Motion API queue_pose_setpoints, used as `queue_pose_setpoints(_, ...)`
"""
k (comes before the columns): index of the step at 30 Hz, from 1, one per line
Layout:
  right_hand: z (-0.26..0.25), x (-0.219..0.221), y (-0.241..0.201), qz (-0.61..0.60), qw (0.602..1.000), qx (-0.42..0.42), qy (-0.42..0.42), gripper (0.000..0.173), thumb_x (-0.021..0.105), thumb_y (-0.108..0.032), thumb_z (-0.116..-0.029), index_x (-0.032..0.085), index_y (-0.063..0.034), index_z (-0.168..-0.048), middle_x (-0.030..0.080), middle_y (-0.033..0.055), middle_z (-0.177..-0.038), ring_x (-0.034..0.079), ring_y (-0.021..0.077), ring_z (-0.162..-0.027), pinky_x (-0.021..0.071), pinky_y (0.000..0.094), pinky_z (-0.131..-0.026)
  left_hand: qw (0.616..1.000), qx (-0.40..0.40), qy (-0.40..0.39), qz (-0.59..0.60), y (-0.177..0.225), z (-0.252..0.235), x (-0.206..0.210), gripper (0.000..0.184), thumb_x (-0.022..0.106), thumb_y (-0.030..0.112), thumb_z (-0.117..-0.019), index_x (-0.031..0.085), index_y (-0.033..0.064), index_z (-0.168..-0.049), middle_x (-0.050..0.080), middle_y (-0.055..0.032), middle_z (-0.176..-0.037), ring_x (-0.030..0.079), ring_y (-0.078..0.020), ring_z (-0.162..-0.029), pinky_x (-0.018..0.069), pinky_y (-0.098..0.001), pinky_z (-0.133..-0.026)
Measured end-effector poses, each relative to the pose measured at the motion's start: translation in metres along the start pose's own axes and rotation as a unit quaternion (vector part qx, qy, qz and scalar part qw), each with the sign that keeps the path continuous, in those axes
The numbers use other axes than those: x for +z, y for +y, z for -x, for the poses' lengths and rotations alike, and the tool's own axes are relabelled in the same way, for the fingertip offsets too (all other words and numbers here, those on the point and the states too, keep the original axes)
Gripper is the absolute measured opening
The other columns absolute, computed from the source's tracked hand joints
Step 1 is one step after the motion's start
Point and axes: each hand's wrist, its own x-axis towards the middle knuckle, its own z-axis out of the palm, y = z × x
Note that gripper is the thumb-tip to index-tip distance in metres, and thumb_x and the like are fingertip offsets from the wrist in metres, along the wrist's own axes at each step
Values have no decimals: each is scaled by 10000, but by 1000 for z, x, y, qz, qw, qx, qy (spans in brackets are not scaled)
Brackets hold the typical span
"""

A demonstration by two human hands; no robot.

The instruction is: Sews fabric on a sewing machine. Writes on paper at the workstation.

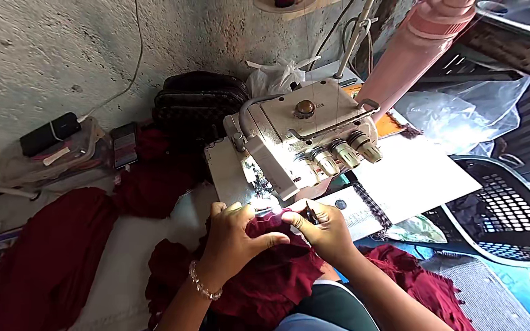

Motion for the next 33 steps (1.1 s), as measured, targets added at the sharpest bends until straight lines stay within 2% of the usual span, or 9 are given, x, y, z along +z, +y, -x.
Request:
queue_pose_setpoints(1, 1, 1, 0, 11, 1000, -2, -2, 200, 690, -230, -947, 709, -44, -875, 669, -80, -785, 527, -135, -682, 429, 51, -640, 1000, -9, -5, 10, -1, -1, -1, 588, 594, 672, -895, 719, 110, -774, 626, 20, -673, 551, -97, -667, 357, -426, -856)
queue_pose_setpoints(3, 3, 1, 1, 19, 1000, -3, -1, 211, 686, -236, -950, 703, -43, -866, 656, -76, -773, 510, -135, -670, 414, 48, -626, 999, -22, -11, 39, -1, -2, -1, 484, 625, 544, -933, 699, 116, -720, 615, 24, -670, 554, -91, -683, 342, -428, -867)
queue_pose_setpoints(8, 3, 4, 3, 5, 1000, -17, -5, 232, 736, -262, -921, 734, -30, -924, 693, -62, -815, 512, -127, -644, 428, 57, -592, 996, -42, 25, 78, 1, -2, 3, 362, 691, 382, -912, 657, 104, -681, 617, 22, -671, 562, -70, -693, 344, -406, -864)
queue_pose_setpoints(10, 1, 4, 1, 17, 1000, -20, -16, 262, 762, -284, -889, 740, -25, -929, 677, -65, -810, 477, -130, -636, 401, 53, -584, 995, -43, 33, 79, 2, -2, 3, 359, 693, 371, -910, 643, 104, -674, 619, 16, -670, 570, -74, -696, 346, -403, -865)
queue_pose_setpoints(15, 0, 3, 1, 35, 999, -26, -2, 197, 731, -226, -909, 719, -47, -827, 678, -62, -778, 540, -123, -688, 434, 53, -639, 996, -43, 30, 76, -2, 2, 3, 371, 677, 414, -922, 697, 118, -700, 606, 43, -653, 535, -60, -669, 335, -396, -865)
queue_pose_setpoints(22, 1, 1, -1, 10, 1000, 6, 0, 159, 720, -207, -923, 743, -56, -880, 697, -70, -808, 547, -112, -663, 451, 65, -611, 996, -49, 33, 65, -2, 4, 4, 413, 652, 505, -925, 719, 145, -733, 613, 59, -671, 537, -58, -686, 330, -420, -869)
queue_pose_setpoints(25, 3, 2, -3, -10, 1000, 24, 6, 136, 726, -194, -913, 739, -62, -881, 690, -87, -794, 528, -120, -630, 438, 62, -583, 996, -54, 48, 59, 0, 4, 7, 389, 640, 452, -940, 691, 154, -694, 563, 62, -640, 517, -60, -664, 324, -424, -863)
queue_pose_setpoints(28, 3, 5, -2, 14, 1000, 15, 15, 143, 714, -192, -913, 740, -58, -870, 684, -79, -784, 507, -123, -618, 417, 60, -567, 994, -67, 79, 37, 5, 4, 10, 329, 655, 405, -915, 720, 158, -709, 606, 64, -658, 535, -59, -667, 331, -422, -856)
queue_pose_setpoints(33, -5, 14, 10, 129, 990, -4, 48, 192, 693, -230, -870, 680, -77, -755, 574, -73, -656, 430, -86, -561, 342, 102, -518, 982, -76, 122, -120, 11, 0, 20, 262, 572, 331, -903, 713, 161, -763, 664, 24, -701, 584, -141, -676, 346, -457, -803)
